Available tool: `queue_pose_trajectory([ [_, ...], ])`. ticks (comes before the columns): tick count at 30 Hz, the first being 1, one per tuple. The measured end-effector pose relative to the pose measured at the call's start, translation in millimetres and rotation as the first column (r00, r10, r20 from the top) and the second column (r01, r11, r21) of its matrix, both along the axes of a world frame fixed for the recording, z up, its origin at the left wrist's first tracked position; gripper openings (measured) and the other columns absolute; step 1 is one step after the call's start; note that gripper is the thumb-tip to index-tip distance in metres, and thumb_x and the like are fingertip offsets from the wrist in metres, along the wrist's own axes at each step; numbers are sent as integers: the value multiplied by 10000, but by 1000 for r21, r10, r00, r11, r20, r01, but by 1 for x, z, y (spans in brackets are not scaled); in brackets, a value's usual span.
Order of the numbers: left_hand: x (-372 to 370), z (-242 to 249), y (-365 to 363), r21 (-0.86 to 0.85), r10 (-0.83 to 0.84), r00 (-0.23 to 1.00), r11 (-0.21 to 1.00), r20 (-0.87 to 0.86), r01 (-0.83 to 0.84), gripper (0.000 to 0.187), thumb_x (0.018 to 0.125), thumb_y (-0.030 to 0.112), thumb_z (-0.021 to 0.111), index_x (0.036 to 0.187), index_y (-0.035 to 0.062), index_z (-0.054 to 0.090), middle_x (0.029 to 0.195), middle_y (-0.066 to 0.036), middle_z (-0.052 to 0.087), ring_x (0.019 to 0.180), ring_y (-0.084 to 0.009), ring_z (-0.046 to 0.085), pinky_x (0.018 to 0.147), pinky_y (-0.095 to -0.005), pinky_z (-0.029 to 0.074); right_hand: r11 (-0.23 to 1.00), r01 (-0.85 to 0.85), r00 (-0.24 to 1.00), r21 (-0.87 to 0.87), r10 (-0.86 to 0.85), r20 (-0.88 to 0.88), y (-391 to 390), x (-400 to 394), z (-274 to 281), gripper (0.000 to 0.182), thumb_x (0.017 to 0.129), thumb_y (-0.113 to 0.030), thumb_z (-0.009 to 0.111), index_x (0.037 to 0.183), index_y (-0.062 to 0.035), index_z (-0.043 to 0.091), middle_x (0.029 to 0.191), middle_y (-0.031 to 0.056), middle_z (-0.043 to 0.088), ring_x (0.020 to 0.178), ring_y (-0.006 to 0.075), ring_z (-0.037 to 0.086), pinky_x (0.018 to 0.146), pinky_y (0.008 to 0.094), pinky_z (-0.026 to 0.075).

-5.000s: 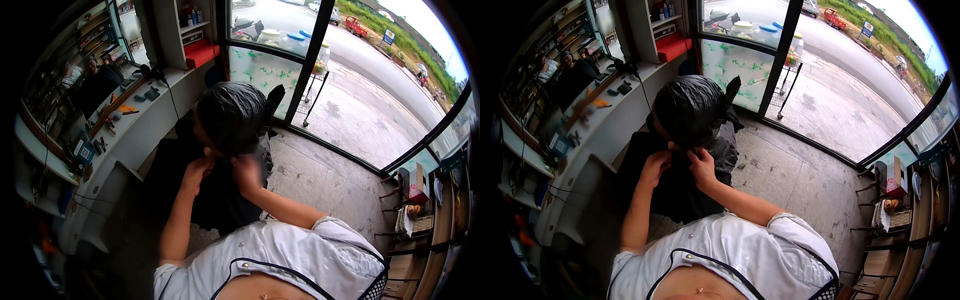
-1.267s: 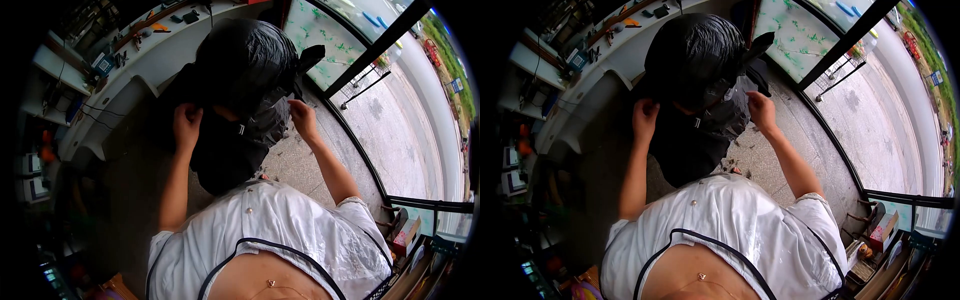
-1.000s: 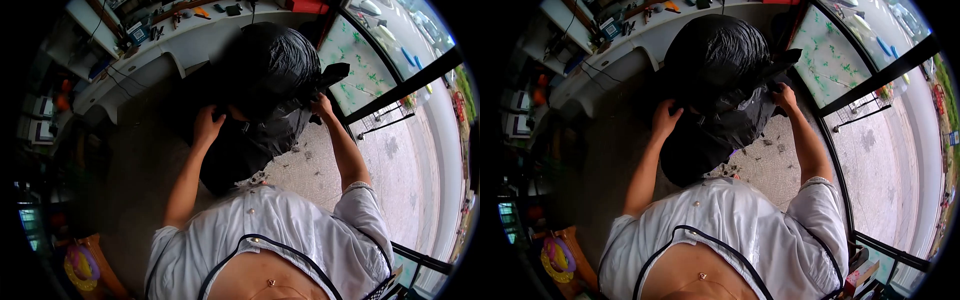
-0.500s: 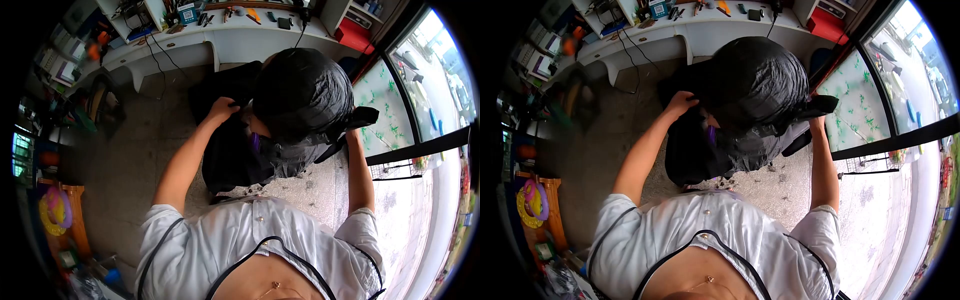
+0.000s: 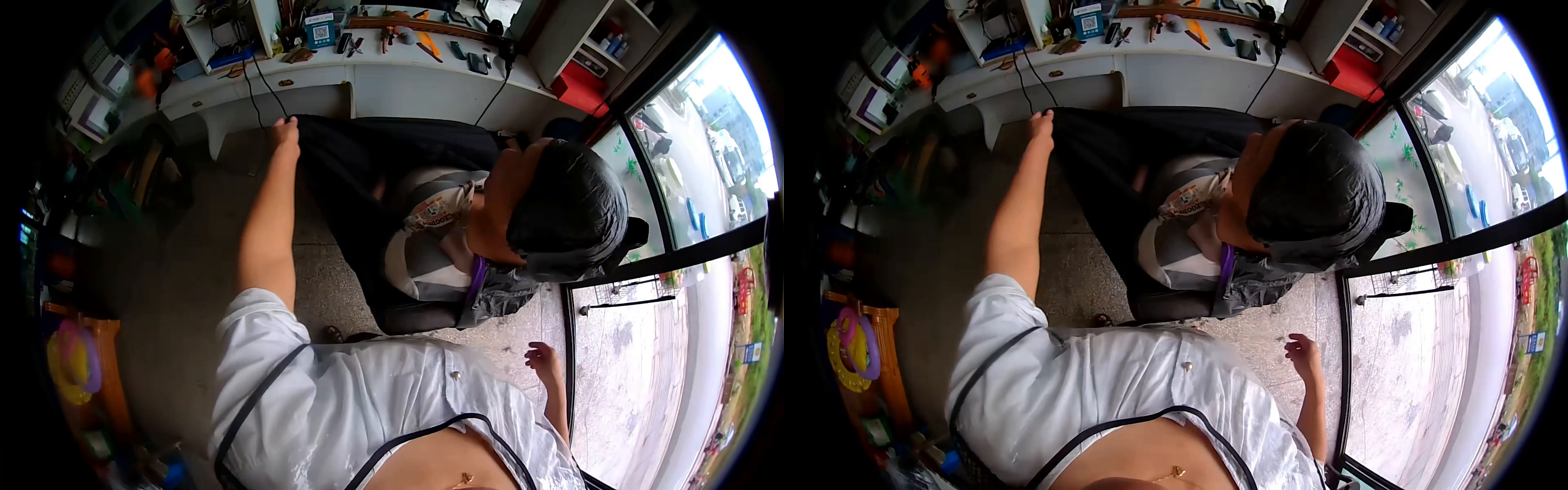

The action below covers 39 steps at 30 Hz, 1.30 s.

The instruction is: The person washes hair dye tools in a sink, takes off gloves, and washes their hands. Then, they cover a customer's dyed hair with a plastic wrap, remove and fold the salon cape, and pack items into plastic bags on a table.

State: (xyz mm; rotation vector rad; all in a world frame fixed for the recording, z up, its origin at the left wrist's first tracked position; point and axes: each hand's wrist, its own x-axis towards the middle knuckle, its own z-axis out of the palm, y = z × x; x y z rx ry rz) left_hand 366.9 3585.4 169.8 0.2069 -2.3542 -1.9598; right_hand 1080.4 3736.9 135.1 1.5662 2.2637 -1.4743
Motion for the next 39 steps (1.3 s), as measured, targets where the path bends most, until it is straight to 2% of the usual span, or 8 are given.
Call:
queue_pose_trajectory([
  [4,-32,80,-96,248,-123,992,962,12,116,380,824,187,549,1130,-27,481,1104,-152,542,1001,-248,521,845,-329,403,849,-516,853,115,522,-27,-79,-145,78,264,771,-53,548,1033,-21,542,802,121,627,712,195,616,623,295,482],
  [12,-12,98,-227,161,-245,934,943,-259,292,251,817,182,555,960,-23,547,886,-76,581,815,-145,512,732,-271,390,853,-354,655,384,519,-549,-158,-444,79,349,771,-47,554,1112,-23,487,949,133,548,818,236,580,655,300,461],
  [16,35,103,-278,30,-355,882,924,-311,382,177,832,169,536,871,-3,538,762,0,526,717,-85,445,668,-238,378,539,-59,675,840,642,-364,-215,-575,76,539,713,-97,605,1212,-101,400,1107,141,452,894,319,530,693,373,470],
  [22,25,144,-416,366,-37,938,915,-344,170,121,854,145,520,849,29,552,744,33,520,683,-37,446,637,-178,375,414,-827,550,381,736,395,-242,-676,-2,521,716,-125,584,1207,-107,410,1095,174,506,952,355,515,731,394,459],
  [28,8,152,-445,296,74,907,953,-416,58,119,843,143,536,839,23,539,730,48,495,670,-30,420,616,-170,348,448,-889,306,96,737,-603,-388,-716,10,832,683,-386,684,1248,73,281,1248,256,367,1190,321,348,952,327,323],
  [33,-24,187,-460,390,209,840,921,-501,4,137,829,148,562,871,19,553,761,48,508,717,-26,436,671,-159,339,173,-839,99,516,981,-167,-427,-796,37,497,777,-267,548,1188,-20,420,1068,189,533,1009,307,506,837,357,401],
  [37,-92,192,-522,464,450,768,857,-456,-226,142,825,164,569,863,27,560,751,34,524,682,-49,461,636,-189,377,115,-876,-101,469,906,-411,-418,-861,-5,424,769,-208,562,1121,4,459,1009,199,541,989,278,498,756,375,434],
  [39,-125,165,-552,422,529,800,818,-284,-391,154,829,177,563,853,24,561,745,24,531,662,-56,467,617,-199,389,-449,-878,-472,165,868,-152,-409,-888,29,466,747,-257,545,1133,-5,481,1000,172,563,923,282,537,810,346,412],
])
